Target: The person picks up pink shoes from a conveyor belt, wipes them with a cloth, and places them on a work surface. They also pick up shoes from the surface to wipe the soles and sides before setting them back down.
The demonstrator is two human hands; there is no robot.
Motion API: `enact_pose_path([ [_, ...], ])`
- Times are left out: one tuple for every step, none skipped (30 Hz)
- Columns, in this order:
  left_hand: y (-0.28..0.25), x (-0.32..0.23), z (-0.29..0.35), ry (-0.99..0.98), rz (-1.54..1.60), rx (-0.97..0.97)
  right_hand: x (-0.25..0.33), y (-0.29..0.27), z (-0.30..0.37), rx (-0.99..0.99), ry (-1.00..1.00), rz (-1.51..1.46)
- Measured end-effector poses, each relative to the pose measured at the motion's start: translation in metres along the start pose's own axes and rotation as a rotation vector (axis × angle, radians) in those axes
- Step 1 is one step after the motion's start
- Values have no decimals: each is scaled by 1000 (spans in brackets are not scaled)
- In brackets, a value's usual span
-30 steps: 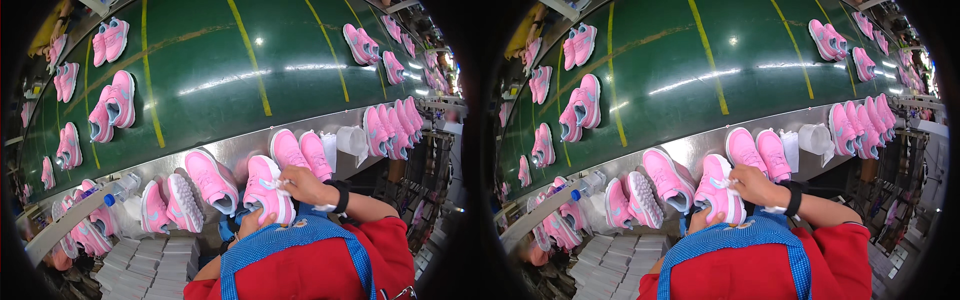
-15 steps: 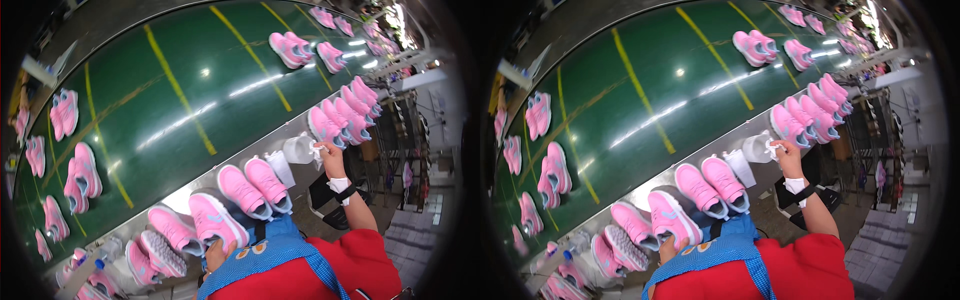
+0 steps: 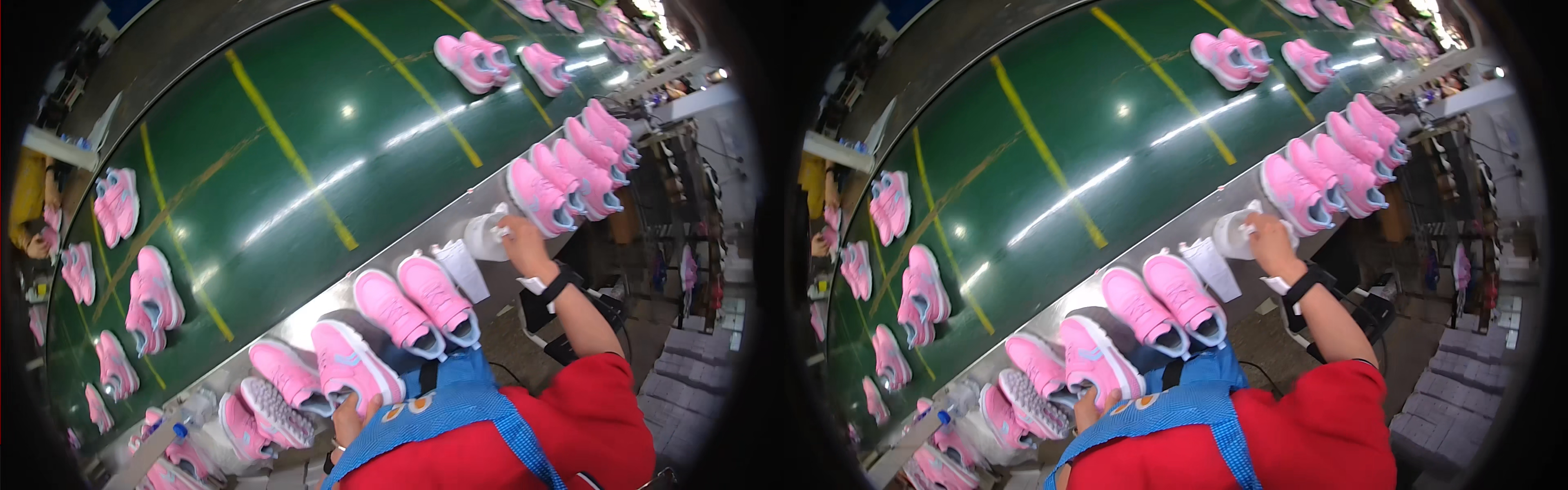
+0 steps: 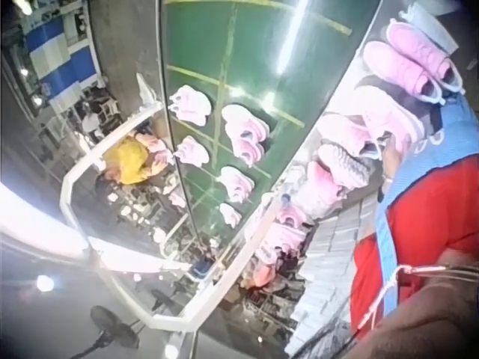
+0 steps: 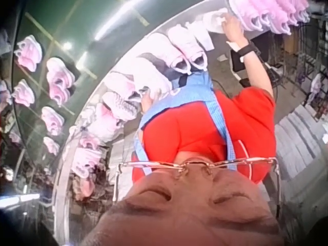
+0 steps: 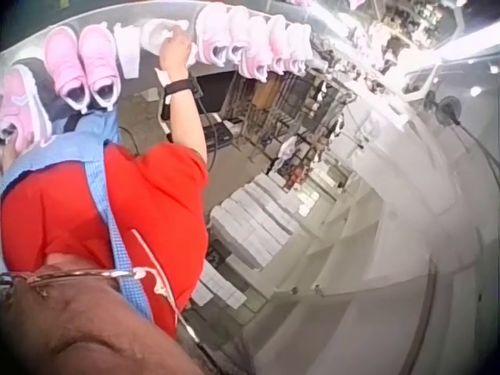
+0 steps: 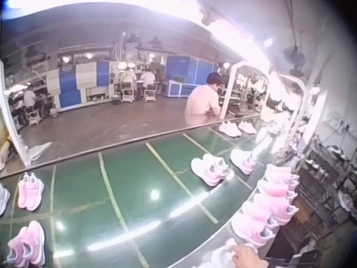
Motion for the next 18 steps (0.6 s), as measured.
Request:
enact_pose_path([
  [0,6,0,39,10,-8,2,-1,0,-51,-12,-40],
  [0,14,0,74,16,-17,2,-4,4,-85,-25,3],
  [0,6,-2,146,51,-39,0,-11,9,-120,-38,50],
  [0,9,-6,127,-34,-1,0,-15,12,-109,-83,109],
  [-5,10,-5,95,-43,-29,3,-18,15,-102,-128,169],
  [-5,6,-6,111,-16,3,3,-24,15,-125,-84,153],
  [-3,6,-4,129,16,41,3,-25,16,-146,-36,144],
  [-2,11,-3,116,15,26,1,-21,15,-137,-48,132],
  [-1,16,-4,146,45,15,5,-20,13,-124,-63,108],
  [-2,19,-3,181,75,6,10,-19,13,-114,-75,89],
  [-4,22,-2,181,77,6,17,-20,16,-114,-77,90],
  [-4,22,-3,174,83,20,40,-26,15,-146,-32,-82],
  [-5,24,-2,167,88,34,65,-29,15,-176,13,-256],
  [-6,27,-2,170,89,35,92,-26,15,-104,17,-374],
  [-6,31,-2,185,116,30,120,-20,15,-32,21,-491],
  [-6,36,-1,198,146,24,152,-11,18,64,1,-572],
  [-4,37,0,208,149,33,181,-5,24,150,-15,-647],
  [-4,40,0,206,173,32,204,8,30,221,-118,-659],
])
Point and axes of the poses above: each hand's wrist, its own z-axis away from the middle knuckle, its own y-axis out of the palm, x = y × z, the point moved 3 cm from there along -z, towards the middle knuckle, and after that the axes turned 6 degrees about -y, right-handed, at the moved point
